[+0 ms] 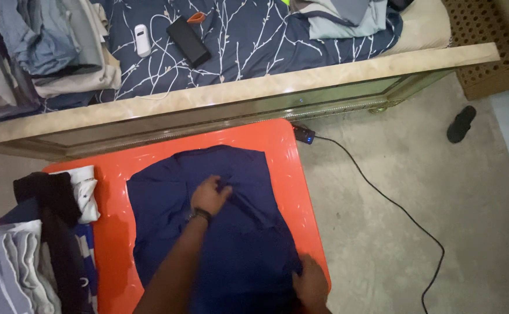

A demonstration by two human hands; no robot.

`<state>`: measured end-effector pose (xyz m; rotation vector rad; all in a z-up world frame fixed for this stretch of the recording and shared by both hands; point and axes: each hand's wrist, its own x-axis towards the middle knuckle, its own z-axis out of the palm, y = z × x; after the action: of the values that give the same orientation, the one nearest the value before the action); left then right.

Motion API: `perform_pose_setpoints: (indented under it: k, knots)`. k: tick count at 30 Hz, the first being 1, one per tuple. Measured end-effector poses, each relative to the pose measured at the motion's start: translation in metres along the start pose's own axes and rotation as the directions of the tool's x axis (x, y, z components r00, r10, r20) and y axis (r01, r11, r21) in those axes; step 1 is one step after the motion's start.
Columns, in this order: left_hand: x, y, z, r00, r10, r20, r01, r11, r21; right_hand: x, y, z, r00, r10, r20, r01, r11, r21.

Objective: The recorder is folding several pieces of laundry, including denim shorts and a blue t-shirt, on a small orange plastic table.

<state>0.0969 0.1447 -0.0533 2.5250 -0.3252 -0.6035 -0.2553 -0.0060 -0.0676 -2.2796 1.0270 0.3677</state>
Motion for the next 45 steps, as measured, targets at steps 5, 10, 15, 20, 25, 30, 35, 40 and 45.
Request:
perform_pose_setpoints:
  k: [5, 10, 15, 20, 25, 30, 35, 40, 45]
  knots:
    - [-0.004, -0.009, 0.014, 0.989, -0.133, 0.069, 0.13, 0.99, 0.058, -0.022, 0.087, 0.067, 0.992, -0.085, -0.093, 0.084, 0.996, -0.017]
    - [0.026, -0.041, 0.037, 0.991, -0.027, -0.132, -0.017, 0.946, -0.324, -0.044, 0.102, 0.086, 0.989, 0.043, -0.144, -0.024, 0.991, 0.131]
    - [0.043, -0.033, 0.021, 0.923, 0.277, -0.265, -0.326, 0.932, -0.16, -0.068, 0.099, 0.086, 0.994, -0.072, 0.087, 0.037, 0.935, 0.353]
    - [0.039, -0.004, -0.013, 0.944, 0.306, -0.122, -0.308, 0.951, 0.001, -0.093, 0.113, 0.093, 0.976, 0.077, 0.206, -0.122, 0.969, 0.217]
    - [0.031, -0.031, 0.002, 0.948, 0.276, -0.157, -0.253, 0.955, 0.152, -0.095, 0.146, 0.131, 0.927, 0.203, 0.314, -0.193, 0.979, -0.066]
    - [0.015, -0.062, 0.007, 0.991, -0.049, -0.122, 0.047, 0.999, -0.013, -0.094, 0.181, 0.172, 0.865, 0.259, 0.429, -0.172, 0.958, -0.231]
    - [0.004, -0.089, -0.037, 0.952, -0.071, -0.297, 0.088, 0.995, 0.045, -0.079, 0.097, 0.092, 0.975, 0.171, 0.143, -0.164, 0.985, -0.06]
    - [0.016, -0.14, -0.084, 0.846, 0.132, -0.517, 0.048, 0.946, 0.319, 0.015, 0.028, 0.047, 0.991, -0.061, -0.122, 0.056, 0.998, -0.042]
    - [0.04, -0.202, -0.098, 0.884, -0.085, -0.46, 0.147, 0.984, 0.099, 0.17, -0.032, 0.04, 0.929, -0.224, -0.295, 0.241, 0.97, 0.022]
